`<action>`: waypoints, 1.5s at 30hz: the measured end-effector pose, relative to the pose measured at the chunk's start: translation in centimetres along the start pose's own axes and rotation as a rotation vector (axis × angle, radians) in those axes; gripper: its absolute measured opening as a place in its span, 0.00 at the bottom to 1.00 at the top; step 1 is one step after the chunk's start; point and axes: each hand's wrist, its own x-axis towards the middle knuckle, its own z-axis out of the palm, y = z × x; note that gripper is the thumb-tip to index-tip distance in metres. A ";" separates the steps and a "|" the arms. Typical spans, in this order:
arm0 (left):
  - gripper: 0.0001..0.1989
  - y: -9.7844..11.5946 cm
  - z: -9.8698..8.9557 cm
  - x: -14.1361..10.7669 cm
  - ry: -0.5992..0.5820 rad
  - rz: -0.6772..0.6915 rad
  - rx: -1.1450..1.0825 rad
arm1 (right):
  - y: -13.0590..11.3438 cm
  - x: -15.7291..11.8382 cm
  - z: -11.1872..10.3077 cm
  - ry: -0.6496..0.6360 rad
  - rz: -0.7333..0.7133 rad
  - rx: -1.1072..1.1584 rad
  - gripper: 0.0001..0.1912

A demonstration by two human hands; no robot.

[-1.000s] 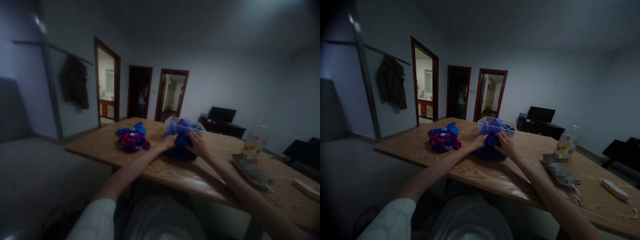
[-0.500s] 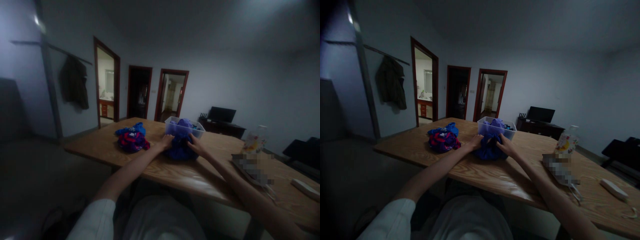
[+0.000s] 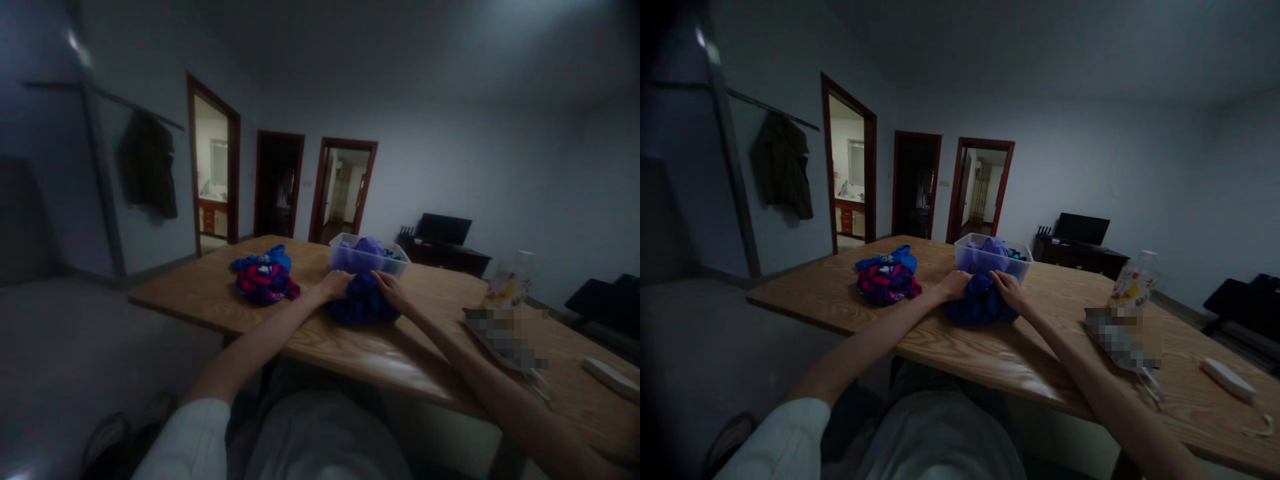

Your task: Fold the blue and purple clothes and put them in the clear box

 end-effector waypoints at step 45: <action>0.14 0.9 -1.0 -0.6 0.033 0.045 0.030 | 3.1 -1.0 0.5 -0.020 -0.064 -0.241 0.30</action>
